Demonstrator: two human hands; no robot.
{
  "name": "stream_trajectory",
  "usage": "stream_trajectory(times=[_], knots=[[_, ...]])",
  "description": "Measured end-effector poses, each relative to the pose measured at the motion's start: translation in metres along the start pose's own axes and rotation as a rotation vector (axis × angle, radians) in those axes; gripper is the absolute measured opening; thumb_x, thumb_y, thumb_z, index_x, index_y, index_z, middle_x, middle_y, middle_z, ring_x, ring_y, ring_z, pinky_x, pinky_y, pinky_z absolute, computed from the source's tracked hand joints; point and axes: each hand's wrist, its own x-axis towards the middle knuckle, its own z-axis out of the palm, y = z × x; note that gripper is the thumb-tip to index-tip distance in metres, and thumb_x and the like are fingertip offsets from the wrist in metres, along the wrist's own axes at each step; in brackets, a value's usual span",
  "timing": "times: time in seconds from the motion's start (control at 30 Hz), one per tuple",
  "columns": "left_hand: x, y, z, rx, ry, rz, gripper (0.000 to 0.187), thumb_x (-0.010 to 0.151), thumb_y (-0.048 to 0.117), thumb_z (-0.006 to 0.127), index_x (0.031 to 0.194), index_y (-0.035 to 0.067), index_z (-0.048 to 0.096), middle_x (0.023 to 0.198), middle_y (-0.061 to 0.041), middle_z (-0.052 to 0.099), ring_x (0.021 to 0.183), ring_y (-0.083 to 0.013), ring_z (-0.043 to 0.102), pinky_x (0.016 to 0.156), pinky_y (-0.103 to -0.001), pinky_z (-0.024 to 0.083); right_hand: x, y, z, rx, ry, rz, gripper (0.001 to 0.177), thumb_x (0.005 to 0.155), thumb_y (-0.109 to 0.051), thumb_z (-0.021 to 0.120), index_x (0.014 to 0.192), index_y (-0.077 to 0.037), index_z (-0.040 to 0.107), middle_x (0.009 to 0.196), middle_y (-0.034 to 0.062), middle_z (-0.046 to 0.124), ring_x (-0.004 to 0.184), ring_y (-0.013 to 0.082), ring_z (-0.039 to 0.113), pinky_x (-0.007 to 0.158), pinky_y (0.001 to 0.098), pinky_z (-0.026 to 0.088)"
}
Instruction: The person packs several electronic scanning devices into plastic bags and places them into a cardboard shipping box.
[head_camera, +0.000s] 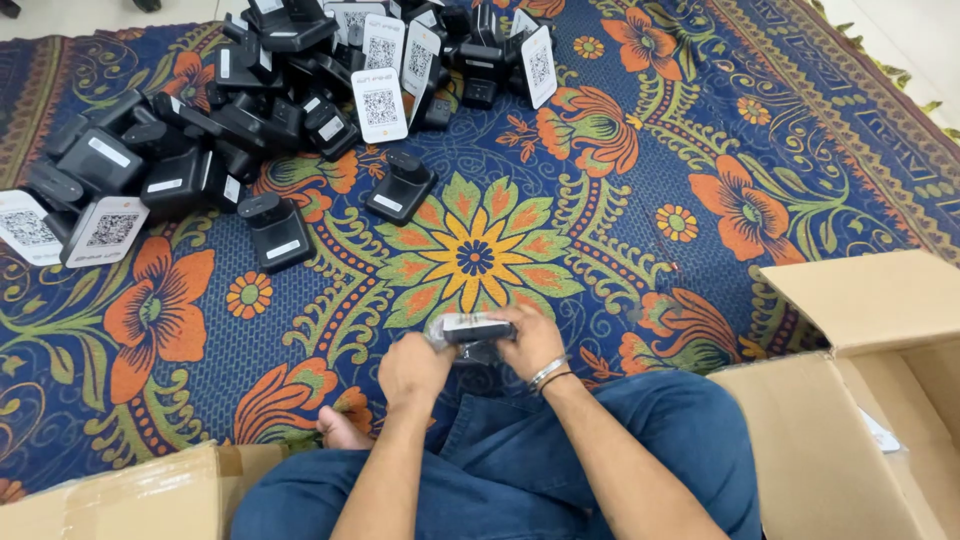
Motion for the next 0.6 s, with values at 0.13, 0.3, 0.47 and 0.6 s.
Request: stream_trajectory(times=[0.13, 0.3, 0.47, 0.6], knots=[[0.037, -0.039, 0.050, -0.350, -0.348, -0.184, 0.036, 0.085, 0.032, 0.081, 0.087, -0.003, 0.081, 0.083, -0.018, 0.080, 0.071, -0.0245, 0.076, 0.070, -0.036, 0.059, -0.009, -0.006, -0.004, -0.024, 0.107, -0.102, 0.052, 0.067, -0.005, 0.074, 0.115, -0.024, 0.072, 0.117, 0.0030, 0.072, 0.103, 0.0301, 0.073, 0.090, 0.0393, 0.060], [0.001, 0.000, 0.012, -1.531, -0.582, -0.003, 0.031, 0.095, 0.016, 0.067, 0.123, 0.002, 0.065, 0.107, -0.010, 0.076, 0.090, -0.0192, 0.074, 0.077, -0.034, 0.063, -0.026, -0.046, -0.039, 0.002, 0.349, -0.287, 0.048, 0.075, -0.001, 0.075, 0.120, -0.013, 0.062, 0.125, 0.0117, 0.065, 0.110, 0.0344, 0.071, 0.092, 0.0383, 0.060], [-0.027, 0.035, -0.007, -1.625, -0.379, 0.111, 0.037, 0.090, 0.007, 0.068, 0.126, 0.001, 0.061, 0.111, -0.009, 0.074, 0.097, -0.0188, 0.072, 0.081, -0.036, 0.059, -0.061, -0.102, -0.111, 0.448, 0.289, -0.215, 0.083, 0.074, -0.021, 0.088, 0.142, -0.009, 0.041, 0.145, 0.0169, 0.044, 0.125, 0.0364, 0.055, 0.095, 0.0417, 0.053], [-0.047, 0.080, 0.000, -1.571, -0.610, 0.409, 0.045, 0.088, 0.000, 0.071, 0.132, -0.003, 0.060, 0.118, -0.011, 0.073, 0.105, -0.0175, 0.070, 0.091, -0.032, 0.055, -0.099, -0.071, -0.161, 1.390, 0.157, 0.570, 0.058, 0.091, -0.022, 0.070, 0.143, -0.019, 0.046, 0.131, 0.0150, 0.063, 0.108, 0.0278, 0.066, 0.089, 0.0436, 0.056]])
